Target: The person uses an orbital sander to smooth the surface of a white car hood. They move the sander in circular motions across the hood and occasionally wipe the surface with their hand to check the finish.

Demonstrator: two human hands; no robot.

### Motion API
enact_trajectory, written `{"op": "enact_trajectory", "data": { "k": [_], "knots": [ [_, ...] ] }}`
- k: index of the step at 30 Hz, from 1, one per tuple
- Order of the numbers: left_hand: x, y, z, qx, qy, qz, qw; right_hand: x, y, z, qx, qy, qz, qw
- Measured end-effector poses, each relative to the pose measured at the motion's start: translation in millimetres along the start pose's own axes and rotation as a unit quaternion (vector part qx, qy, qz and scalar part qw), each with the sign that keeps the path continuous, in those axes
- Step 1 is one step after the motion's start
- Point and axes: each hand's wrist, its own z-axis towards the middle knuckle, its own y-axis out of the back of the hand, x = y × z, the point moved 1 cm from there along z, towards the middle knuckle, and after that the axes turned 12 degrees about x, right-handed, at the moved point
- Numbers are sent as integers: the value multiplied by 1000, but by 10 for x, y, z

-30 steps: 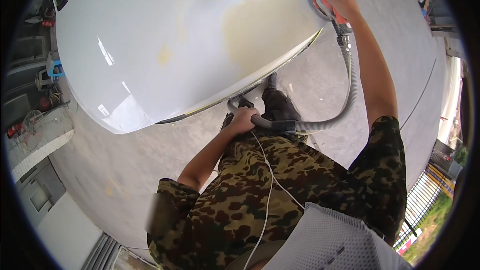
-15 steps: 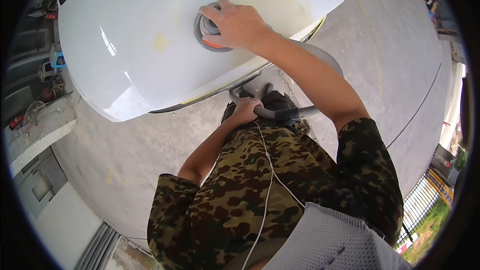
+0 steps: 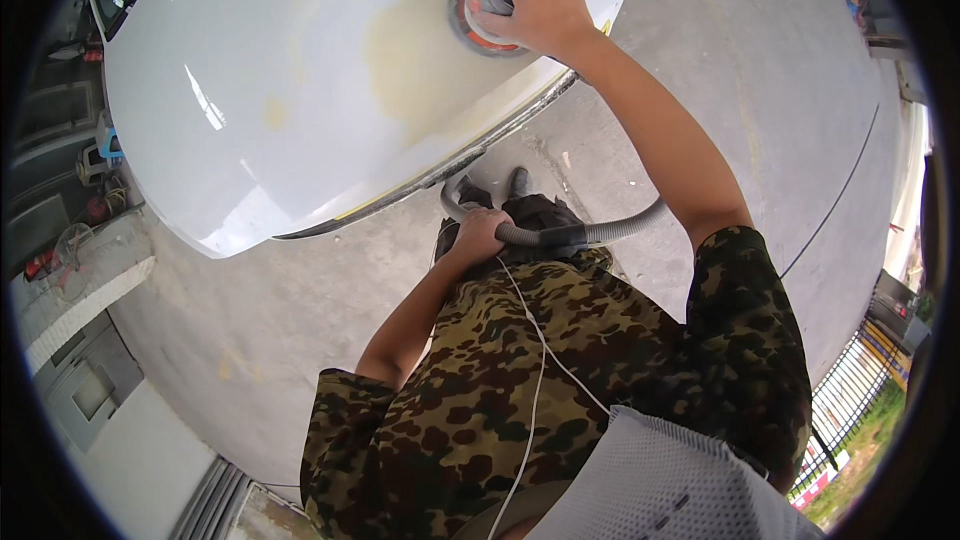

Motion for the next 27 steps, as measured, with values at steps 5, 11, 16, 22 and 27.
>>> {"op": "enact_trajectory", "data": {
  "k": [5, 11, 16, 22, 27],
  "knots": [
    [-84, -174, -80, -27, 4, -8, 1000, -1065, 361, 36, -17, -73, -35, 997],
    [-163, -355, -119, -20, 21, -29, 999, -1139, 494, -56, 25, -66, -129, 989],
    [-272, -423, -94, -7, 15, -14, 1000, -215, 41, -321, 21, 3, -11, 1000],
    [-412, -422, -120, -13, 4, 31, 999, 1185, -433, -591, 95, 227, 4, 969],
    [-496, -464, -157, -31, 36, 34, 998, 1581, -430, -564, 161, 266, 9, 950]
  ]
}}
